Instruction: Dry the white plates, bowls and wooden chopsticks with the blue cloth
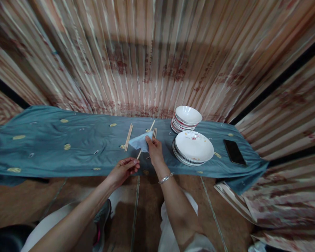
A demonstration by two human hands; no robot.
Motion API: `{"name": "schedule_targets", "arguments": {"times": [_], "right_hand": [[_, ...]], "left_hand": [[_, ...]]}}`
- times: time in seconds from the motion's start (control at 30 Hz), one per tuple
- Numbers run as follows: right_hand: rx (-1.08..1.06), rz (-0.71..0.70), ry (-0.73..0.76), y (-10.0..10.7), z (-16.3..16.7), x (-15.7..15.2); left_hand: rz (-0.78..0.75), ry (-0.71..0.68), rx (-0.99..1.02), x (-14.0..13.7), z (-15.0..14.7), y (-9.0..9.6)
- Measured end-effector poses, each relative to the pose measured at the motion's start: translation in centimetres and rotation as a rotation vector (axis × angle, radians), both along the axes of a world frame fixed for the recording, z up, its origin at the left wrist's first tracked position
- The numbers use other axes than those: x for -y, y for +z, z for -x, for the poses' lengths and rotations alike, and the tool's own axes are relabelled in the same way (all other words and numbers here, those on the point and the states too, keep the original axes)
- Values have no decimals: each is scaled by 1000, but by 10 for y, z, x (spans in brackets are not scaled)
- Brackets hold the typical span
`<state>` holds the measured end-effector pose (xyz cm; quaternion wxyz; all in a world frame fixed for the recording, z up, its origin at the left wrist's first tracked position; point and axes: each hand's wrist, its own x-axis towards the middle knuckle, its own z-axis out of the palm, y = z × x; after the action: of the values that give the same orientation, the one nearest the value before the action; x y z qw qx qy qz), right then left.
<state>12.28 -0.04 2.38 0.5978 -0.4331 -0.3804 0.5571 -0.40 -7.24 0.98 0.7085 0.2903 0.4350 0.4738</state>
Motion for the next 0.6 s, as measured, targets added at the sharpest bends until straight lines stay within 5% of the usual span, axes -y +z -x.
{"name": "schedule_targets", "arguments": {"times": [0.37, 0.6], "right_hand": [[-130, -31, -96, 14, -31, -15], [-72, -6, -38, 6, -19, -8]], "left_hand": [[26, -116, 9, 7, -9, -14], [24, -64, 12, 2, -14, -12]]}}
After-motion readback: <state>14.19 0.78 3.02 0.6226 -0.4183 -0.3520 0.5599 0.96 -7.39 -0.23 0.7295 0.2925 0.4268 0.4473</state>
